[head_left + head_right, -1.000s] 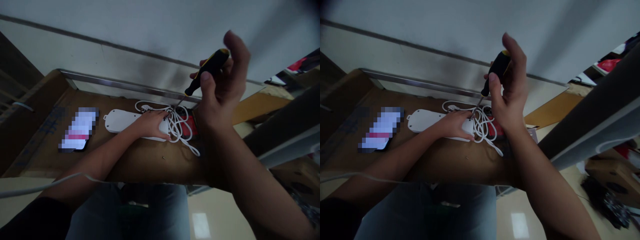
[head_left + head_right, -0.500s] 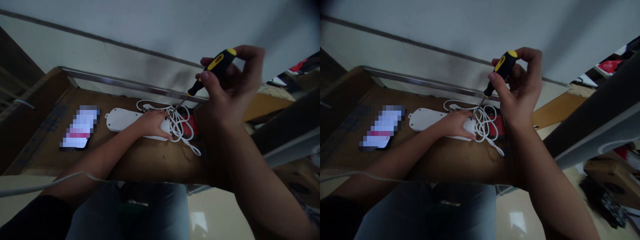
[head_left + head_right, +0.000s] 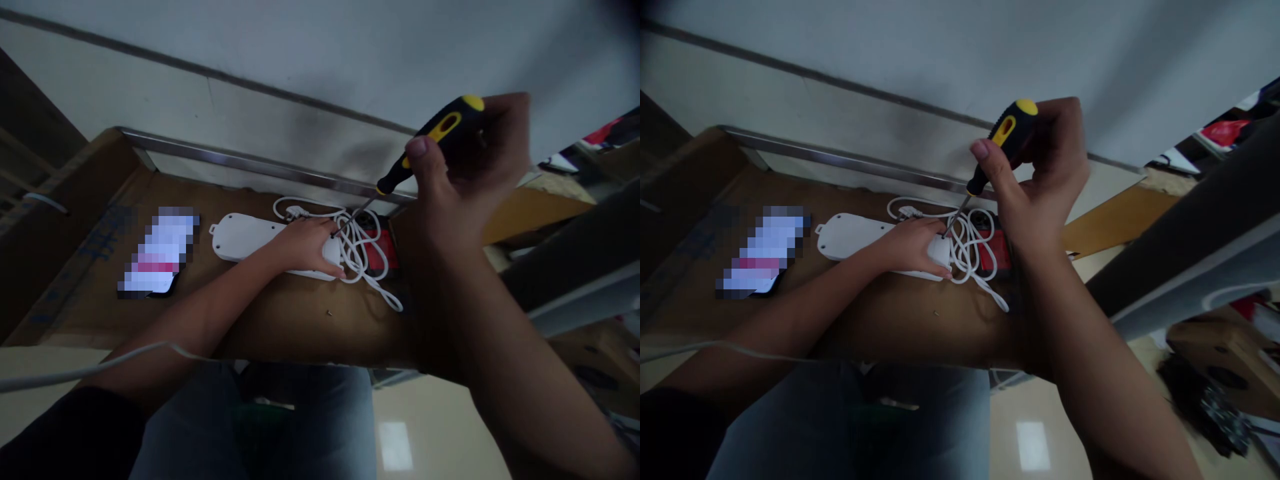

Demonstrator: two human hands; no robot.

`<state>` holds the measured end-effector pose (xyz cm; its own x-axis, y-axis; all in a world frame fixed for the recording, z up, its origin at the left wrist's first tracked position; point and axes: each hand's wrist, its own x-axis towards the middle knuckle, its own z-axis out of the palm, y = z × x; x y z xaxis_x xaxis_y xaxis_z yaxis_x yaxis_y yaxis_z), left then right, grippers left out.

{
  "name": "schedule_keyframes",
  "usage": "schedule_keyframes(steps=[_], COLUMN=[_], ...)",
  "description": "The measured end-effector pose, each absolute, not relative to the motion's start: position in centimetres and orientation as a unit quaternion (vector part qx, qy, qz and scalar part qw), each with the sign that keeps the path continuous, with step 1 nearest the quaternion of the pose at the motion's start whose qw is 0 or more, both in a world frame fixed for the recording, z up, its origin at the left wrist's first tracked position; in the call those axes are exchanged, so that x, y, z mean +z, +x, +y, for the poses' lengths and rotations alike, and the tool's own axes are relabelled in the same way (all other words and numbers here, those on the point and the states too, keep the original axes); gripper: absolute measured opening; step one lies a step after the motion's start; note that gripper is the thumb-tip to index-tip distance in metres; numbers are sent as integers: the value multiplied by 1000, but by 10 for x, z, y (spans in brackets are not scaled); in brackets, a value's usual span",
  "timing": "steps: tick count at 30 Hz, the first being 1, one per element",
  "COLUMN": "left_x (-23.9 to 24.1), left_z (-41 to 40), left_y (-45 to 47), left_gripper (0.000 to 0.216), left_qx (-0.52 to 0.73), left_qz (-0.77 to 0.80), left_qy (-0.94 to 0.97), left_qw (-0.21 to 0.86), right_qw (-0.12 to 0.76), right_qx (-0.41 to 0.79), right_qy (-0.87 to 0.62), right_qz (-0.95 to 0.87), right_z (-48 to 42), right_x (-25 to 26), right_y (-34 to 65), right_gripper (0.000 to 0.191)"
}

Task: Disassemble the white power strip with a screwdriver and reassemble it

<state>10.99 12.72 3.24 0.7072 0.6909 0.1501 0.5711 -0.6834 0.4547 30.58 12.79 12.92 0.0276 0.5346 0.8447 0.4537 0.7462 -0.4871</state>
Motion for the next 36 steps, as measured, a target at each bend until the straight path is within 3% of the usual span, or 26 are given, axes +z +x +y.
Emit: schedule_keyframes(steps=[7,14,21,28,36], left_x=[33,33,33,32,33], left_z=[127,128,127,126,127], left_y=[109,110,111,110,110], left_gripper=[75,77,80,83,83], left_qx=[153,146,139,146,148], left_qz=[346,352,358,360,348], left_qy=[905,904,904,901,904], left_qw=[193,193,190,195,202], right_qw=[653,569,577,620,650], right_qx=[-12,20,-81,60,49], right_qy=[-284,-269,-359,-269,-258], right_qz=[-702,-777,-729,-734,-713], right_z=[138,129,126,122,126], right_x=[131,134,134,137,137], right_y=[310,311,309,303,304], right_gripper=[42,41,40,47,40])
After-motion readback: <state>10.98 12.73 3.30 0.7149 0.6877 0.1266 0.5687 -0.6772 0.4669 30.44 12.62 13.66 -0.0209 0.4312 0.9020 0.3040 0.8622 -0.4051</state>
